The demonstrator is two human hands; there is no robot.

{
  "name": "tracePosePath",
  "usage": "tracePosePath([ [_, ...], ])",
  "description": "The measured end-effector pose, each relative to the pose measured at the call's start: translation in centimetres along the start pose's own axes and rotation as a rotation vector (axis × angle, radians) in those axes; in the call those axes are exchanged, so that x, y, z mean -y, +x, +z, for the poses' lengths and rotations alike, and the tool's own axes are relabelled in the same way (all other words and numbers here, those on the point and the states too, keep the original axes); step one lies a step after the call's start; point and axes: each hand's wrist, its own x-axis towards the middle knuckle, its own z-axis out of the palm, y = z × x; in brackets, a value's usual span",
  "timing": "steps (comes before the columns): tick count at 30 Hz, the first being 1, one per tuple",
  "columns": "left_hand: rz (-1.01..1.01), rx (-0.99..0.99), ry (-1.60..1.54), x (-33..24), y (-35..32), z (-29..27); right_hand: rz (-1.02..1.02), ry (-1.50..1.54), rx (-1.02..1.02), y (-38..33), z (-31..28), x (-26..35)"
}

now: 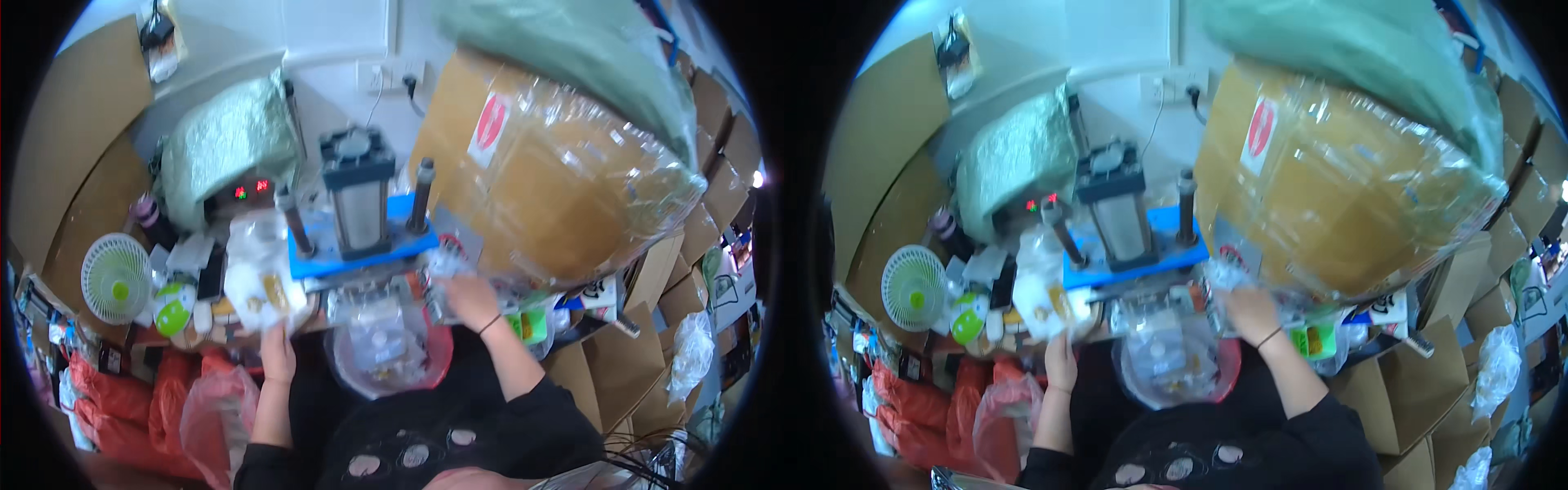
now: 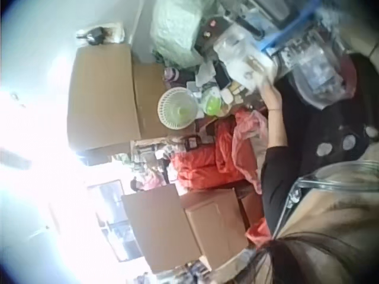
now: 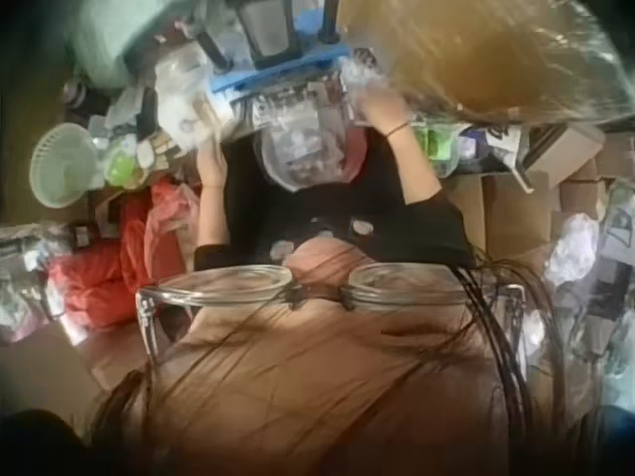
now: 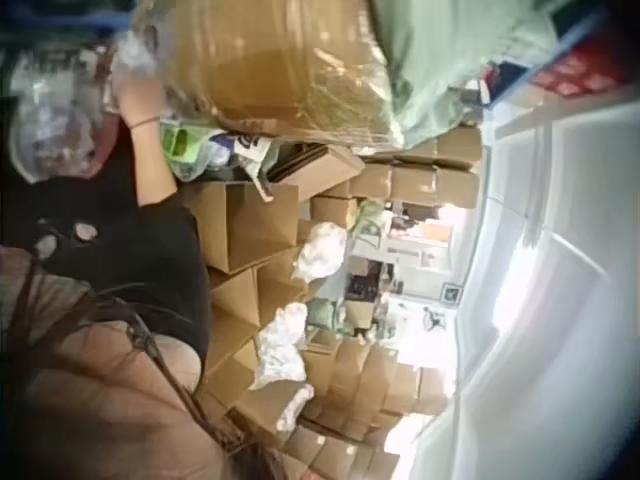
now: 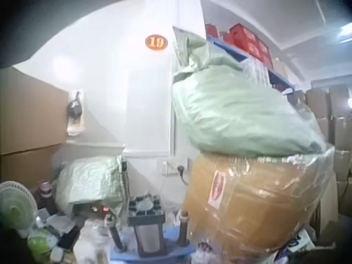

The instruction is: The person is packaging small items into plastic bags using a sealing machine and placing them into cardboard boxes.

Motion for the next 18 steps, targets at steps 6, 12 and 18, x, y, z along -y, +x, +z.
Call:
tracePosePath([
  [6, -0.223, 0.271, -0.697, -8.0, 1.1, -1.1, 0.079, 0.839, -0.088, 0.0, -1.4, 1.9],
  [12, -0.213, 0.465, -0.807, -13.1, -0.4, -0.3, -0.165, 1.409, 0.028, 1.7, -3.6, 7.9],
  [18, -0.436, 0.674, -1.269, -14.7, -3.2, 1.5, -0.248, 1.068, -0.014, 2.0, -1.7, 7.9],
])
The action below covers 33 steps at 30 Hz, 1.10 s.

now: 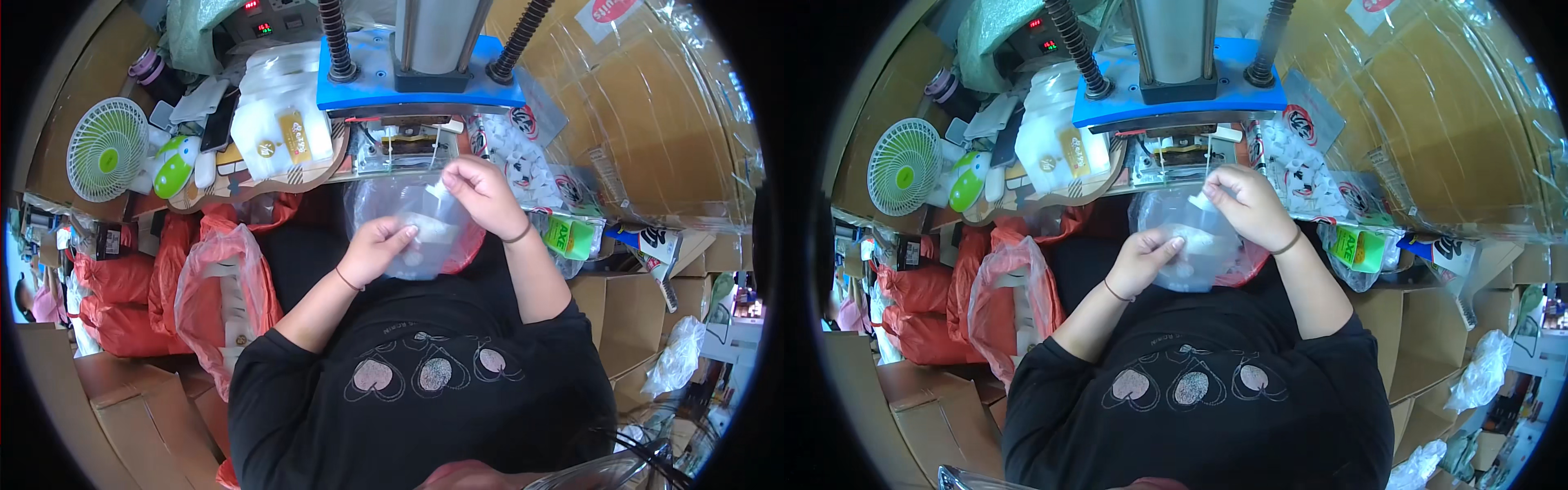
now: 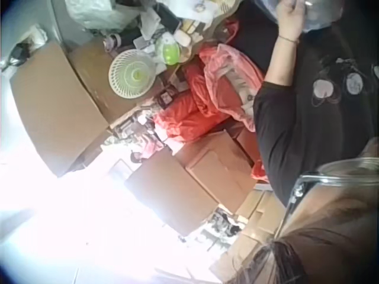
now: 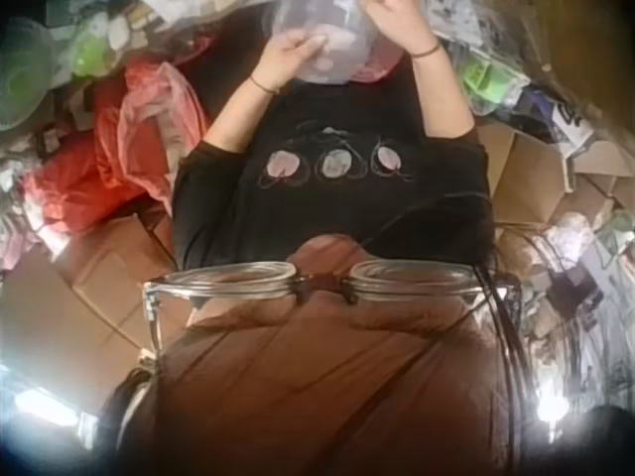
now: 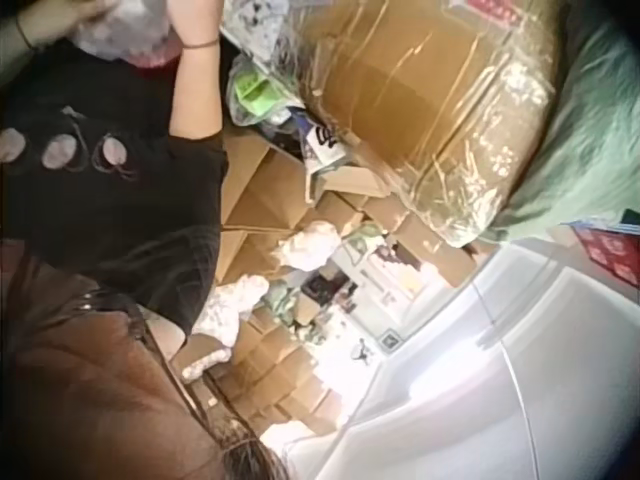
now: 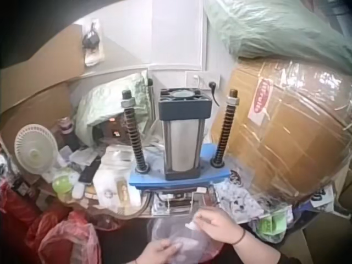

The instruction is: The person is packaging small items into plastic bags using a sealing machine and placing them into cardboard boxes.

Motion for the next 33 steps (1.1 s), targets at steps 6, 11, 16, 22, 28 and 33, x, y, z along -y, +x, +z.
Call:
tracePosePath([
  [6, -0.133, 0.13, -0.285, 0.9, 0.7, 1.3, 0.207, -0.158, 0.052, -0.8, -3.4, -0.6],
  [11, -0.101, 0.041, -0.293, -1.0, 4.7, -1.6, 0.277, -0.883, -0.025, -2.9, -6.5, -5.8],
  [16, -0.192, -0.013, -0.324, -2.3, 8.2, -3.4, 0.361, -0.882, 0.001, -3.2, -5.6, -8.1],
  [22, 0.591, -0.889, 0.847, -2.2, 7.5, -9.5, 0.236, -0.718, -0.143, -4.9, -6.6, -9.0],
  [28, 0.449, -0.491, 1.797, 0.5, 1.8, -13.0, -0.042, -0.718, -0.289, -4.9, -6.6, -8.3],
  [33, 0.36, -0.525, 0.542, -1.3, 1.0, -9.7, -0.015, -0.609, -0.206, -3.8, -4.4, -4.4],
])
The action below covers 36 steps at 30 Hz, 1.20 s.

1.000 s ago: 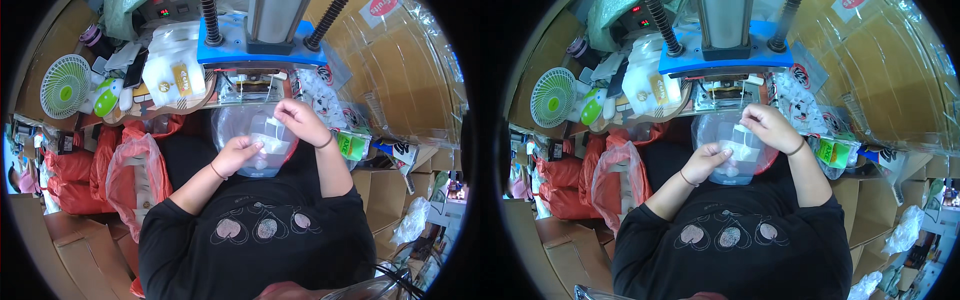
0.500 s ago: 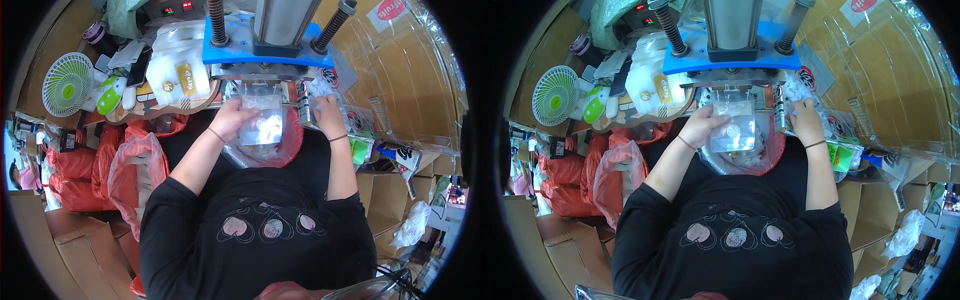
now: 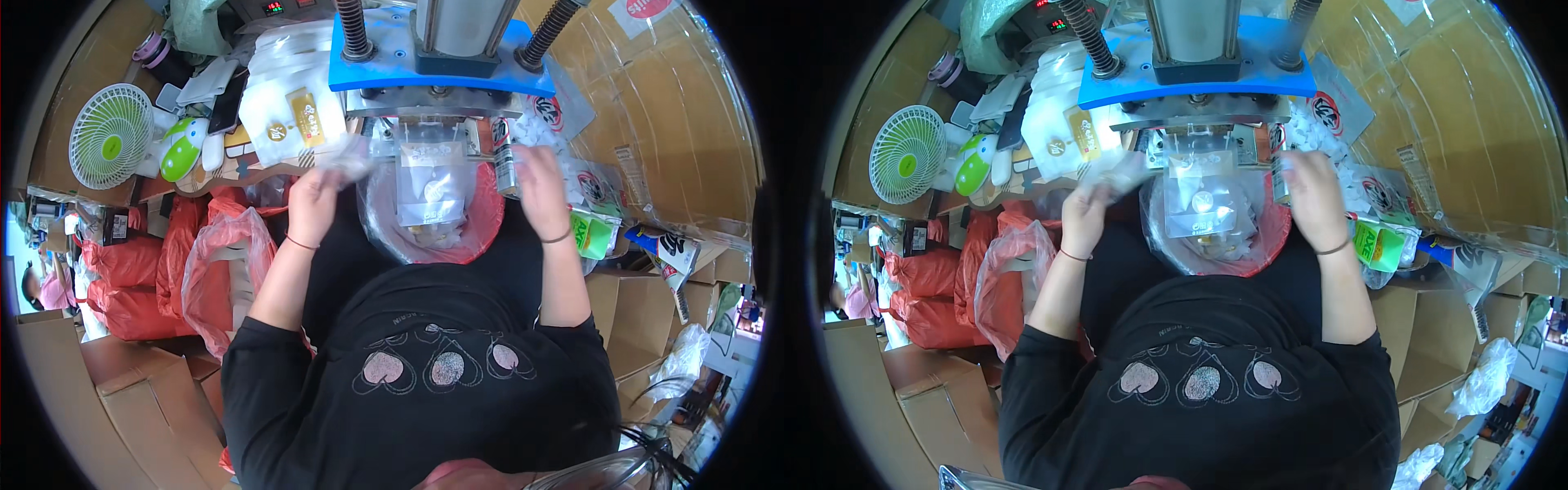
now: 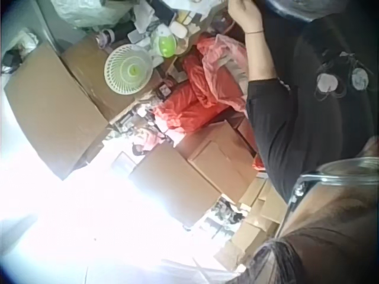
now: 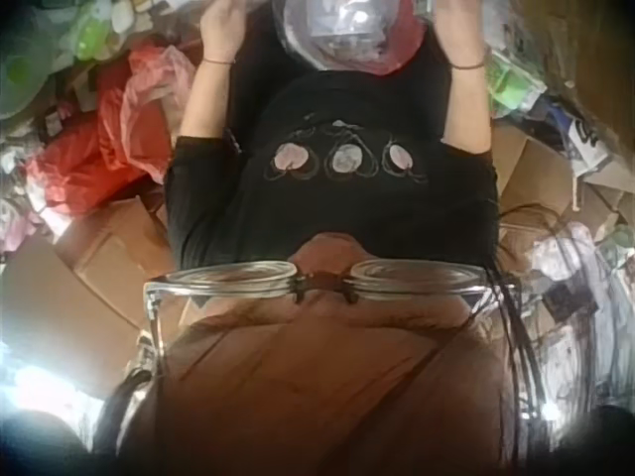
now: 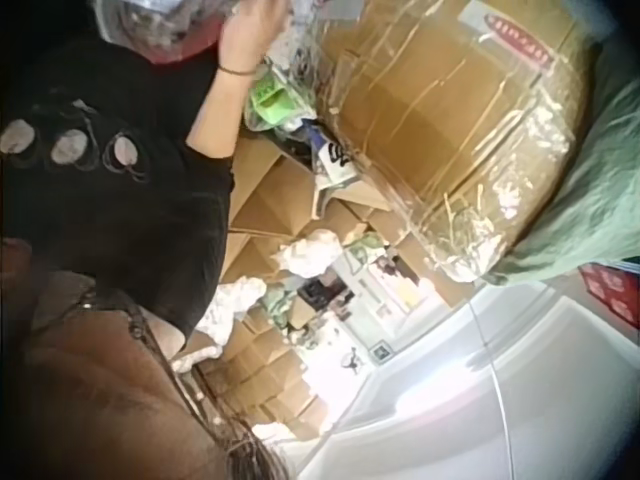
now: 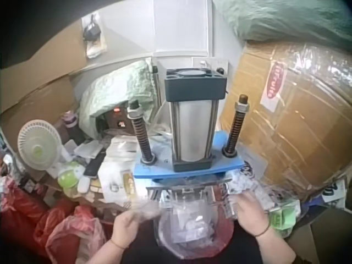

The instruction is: The person is packaging small items into plastic bags using a sealing machine and placing them into cardboard boxes.

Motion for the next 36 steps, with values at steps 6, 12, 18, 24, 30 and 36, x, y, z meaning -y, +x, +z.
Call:
tracePosePath([
  [6, -0.091, 0.349, 0.031, -4.1, -1.6, 3.7, -0.053, 0.485, 0.089, 2.5, 1.8, 7.4],
  [12, -0.356, 0.583, -0.501, -4.8, -3.4, 6.5, -0.1, 0.485, 0.105, 4.6, 2.1, 8.2],
  [18, -0.587, 0.816, -0.827, -5.3, -4.2, 8.7, -0.173, 0.501, 0.353, 3.6, 0.6, 4.5],
  [24, -0.617, 0.622, -0.867, -3.4, 0.8, 9.2, 0.177, -0.355, 0.288, 1.3, -1.0, -2.2],
  [30, -0.575, 0.531, -0.763, -1.9, 4.2, 8.4, 0.165, -0.281, 0.339, 0.5, 0.9, -3.8],
  [36, 0.315, -0.3, 1.06, 1.9, 5.0, 0.8, 0.113, -0.138, -0.063, -1.1, 1.2, -5.3],
])
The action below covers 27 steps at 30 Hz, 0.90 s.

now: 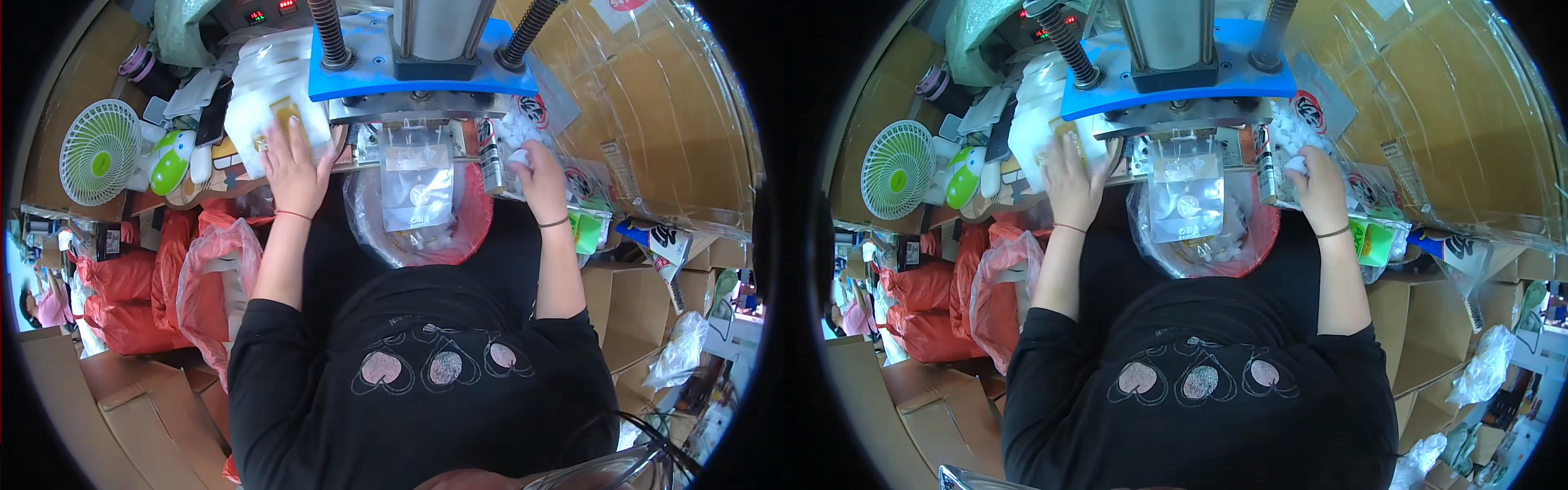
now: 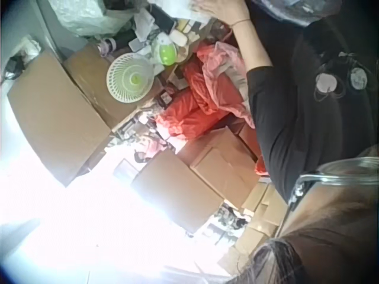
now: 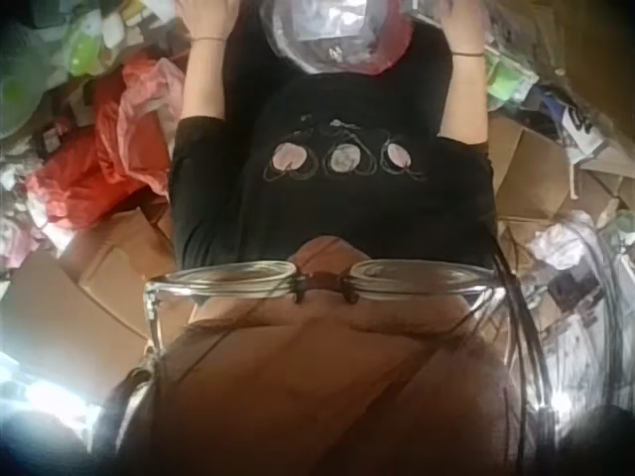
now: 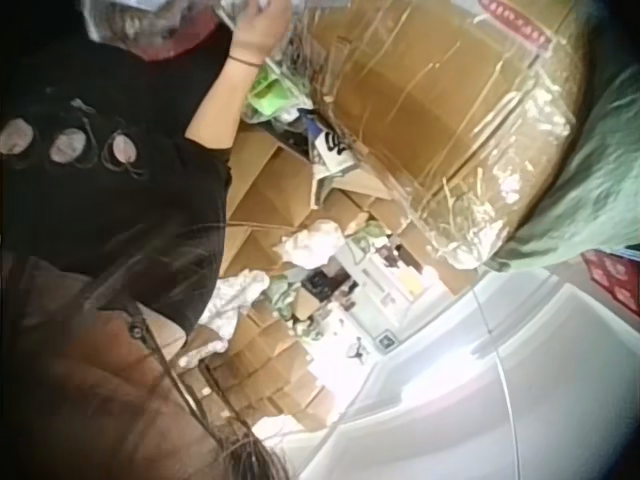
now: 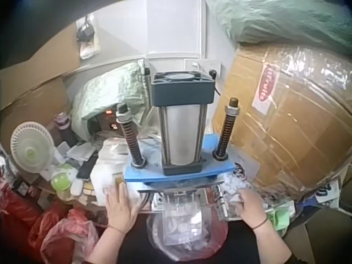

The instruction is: The person is packaging small items into plastic bags using a sealing machine and placing them into cardboard boxes.

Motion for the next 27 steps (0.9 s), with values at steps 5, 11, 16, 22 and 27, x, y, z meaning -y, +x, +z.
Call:
tracePosePath([
  [5, 0.3, 0.175, -0.039, 1.3, -4.0, -1.6, 0.289, 0.36, -0.095, -0.2, -1.5, 2.5],
  [11, -0.359, 0.566, -1.239, -3.9, -3.8, -5.5, -0.248, 0.442, 0.279, 0.2, -0.6, 9.4],
  [16, -0.217, 0.67, -1.159, -7.4, -4.3, -6.6, 0.007, 0.916, 0.23, 1.2, -0.9, 13.4],
  [22, -0.514, 0.971, -1.718, -9.7, -6.1, -6.5, -0.291, 0.533, 0.296, 3.0, -0.7, 12.0],
  [27, -0.443, 1.019, -1.698, -11.8, -6.9, -5.6, -0.04, 0.784, 0.278, 2.3, -2.8, 10.9],
])
